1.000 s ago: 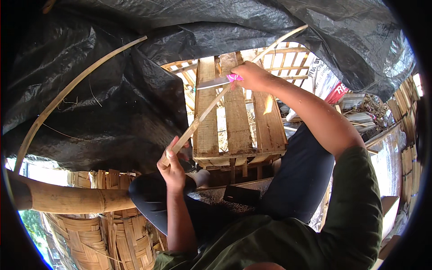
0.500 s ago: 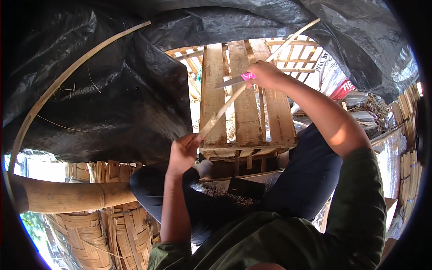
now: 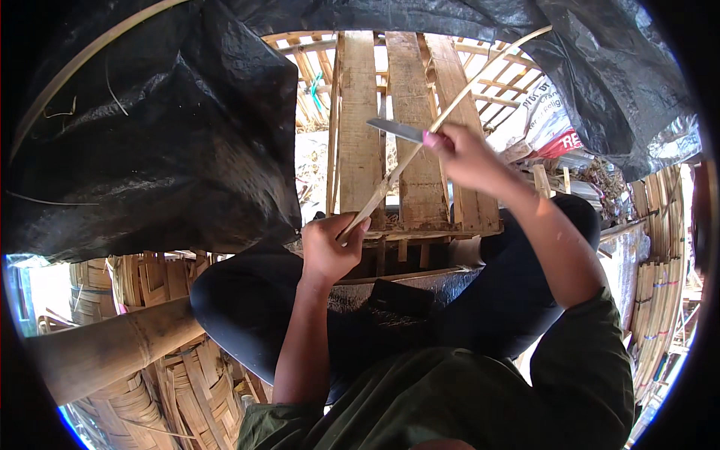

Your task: The person holds a thin wooden strip and scrapes along its length with a knife.

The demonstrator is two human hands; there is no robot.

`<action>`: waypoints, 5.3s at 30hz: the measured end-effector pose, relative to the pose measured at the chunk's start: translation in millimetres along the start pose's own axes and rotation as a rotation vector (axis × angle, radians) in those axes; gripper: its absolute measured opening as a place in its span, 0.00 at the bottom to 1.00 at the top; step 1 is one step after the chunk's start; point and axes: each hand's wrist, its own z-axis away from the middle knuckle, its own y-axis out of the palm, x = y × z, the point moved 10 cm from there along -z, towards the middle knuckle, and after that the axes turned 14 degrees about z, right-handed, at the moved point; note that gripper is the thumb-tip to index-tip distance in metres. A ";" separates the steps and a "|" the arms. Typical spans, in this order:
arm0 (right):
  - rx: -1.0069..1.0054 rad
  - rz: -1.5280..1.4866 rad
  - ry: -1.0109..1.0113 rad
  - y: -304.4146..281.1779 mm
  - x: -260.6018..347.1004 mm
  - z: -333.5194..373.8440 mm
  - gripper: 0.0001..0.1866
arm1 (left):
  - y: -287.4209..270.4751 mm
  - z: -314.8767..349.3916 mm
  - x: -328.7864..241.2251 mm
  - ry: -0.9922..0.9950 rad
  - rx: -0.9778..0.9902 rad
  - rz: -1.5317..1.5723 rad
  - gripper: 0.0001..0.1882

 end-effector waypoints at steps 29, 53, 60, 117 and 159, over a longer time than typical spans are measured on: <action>-0.134 -0.044 0.439 -8.7 -140.3 -208.9 0.28 | 6.2 -133.5 126.4 -0.127 -0.039 0.253 0.09; -0.045 -0.039 0.356 -46.8 -134.1 -178.7 0.34 | 18.1 -116.1 79.4 -0.051 0.051 0.172 0.04; 0.095 -0.040 0.224 -6.1 -98.0 -148.2 0.27 | 21.4 -106.9 64.8 -0.085 0.016 0.179 0.05; 0.080 -0.359 0.489 45.7 -99.1 -108.2 0.22 | 9.4 -101.7 79.5 -0.108 -0.028 0.170 0.06; -0.372 0.163 0.065 -62.6 -138.8 -64.6 0.16 | 58.3 -112.1 -23.5 -0.039 0.017 -0.409 0.11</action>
